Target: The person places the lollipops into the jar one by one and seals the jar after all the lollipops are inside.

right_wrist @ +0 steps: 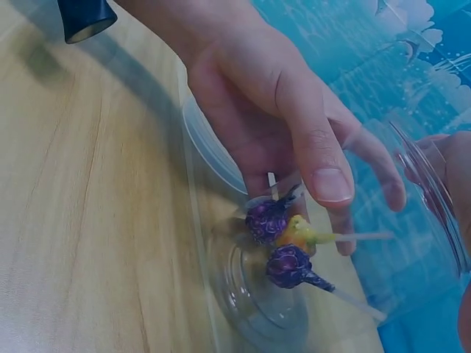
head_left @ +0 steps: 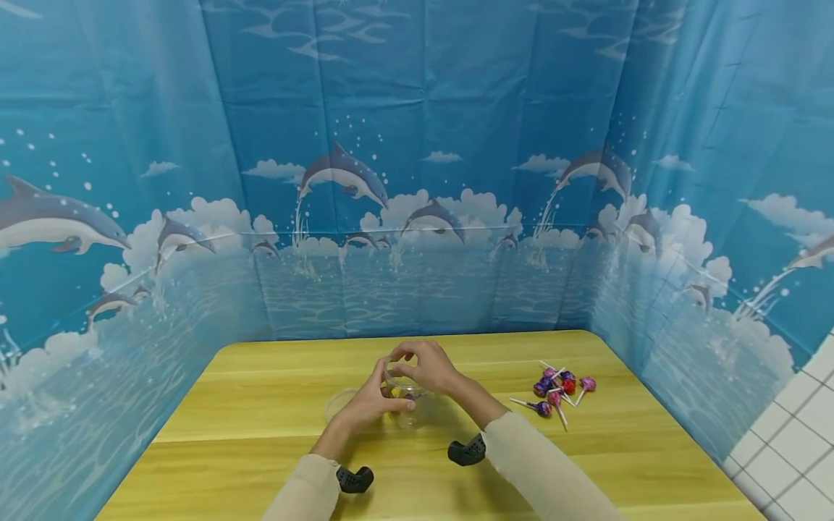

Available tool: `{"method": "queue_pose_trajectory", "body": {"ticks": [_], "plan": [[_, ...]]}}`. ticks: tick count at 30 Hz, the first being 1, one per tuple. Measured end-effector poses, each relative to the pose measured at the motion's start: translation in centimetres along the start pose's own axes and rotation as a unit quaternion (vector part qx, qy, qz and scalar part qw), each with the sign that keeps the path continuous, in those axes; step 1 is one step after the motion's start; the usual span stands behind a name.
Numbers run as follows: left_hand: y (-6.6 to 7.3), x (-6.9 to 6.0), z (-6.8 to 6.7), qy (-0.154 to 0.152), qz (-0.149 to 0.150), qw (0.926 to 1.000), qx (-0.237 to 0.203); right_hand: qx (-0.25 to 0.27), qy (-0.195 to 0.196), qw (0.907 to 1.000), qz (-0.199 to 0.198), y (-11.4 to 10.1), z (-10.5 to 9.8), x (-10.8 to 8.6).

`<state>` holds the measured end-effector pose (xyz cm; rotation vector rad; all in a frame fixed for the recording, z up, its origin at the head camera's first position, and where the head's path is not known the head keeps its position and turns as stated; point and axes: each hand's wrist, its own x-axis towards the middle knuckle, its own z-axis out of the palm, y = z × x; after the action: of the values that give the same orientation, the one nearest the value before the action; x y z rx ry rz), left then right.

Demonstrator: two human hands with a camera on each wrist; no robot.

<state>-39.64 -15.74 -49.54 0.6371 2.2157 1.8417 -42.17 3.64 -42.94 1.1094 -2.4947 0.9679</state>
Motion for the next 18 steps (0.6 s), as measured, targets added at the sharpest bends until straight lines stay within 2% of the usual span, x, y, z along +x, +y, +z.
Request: {"method": "queue_pose_trajectory", "body": {"ticks": [11, 18], "plan": [[-0.01, 0.24, -0.21, -0.005, 0.012, 0.9999, -0.001, 0.016, 0.019, 0.9997, -0.003, -0.01, -0.04, -0.1], [-0.08, 0.55, -0.42, -0.005, 0.01, 0.9999, 0.009, 0.003, 0.041, 0.9988, -0.027, 0.62, -0.61, -0.65]]}}
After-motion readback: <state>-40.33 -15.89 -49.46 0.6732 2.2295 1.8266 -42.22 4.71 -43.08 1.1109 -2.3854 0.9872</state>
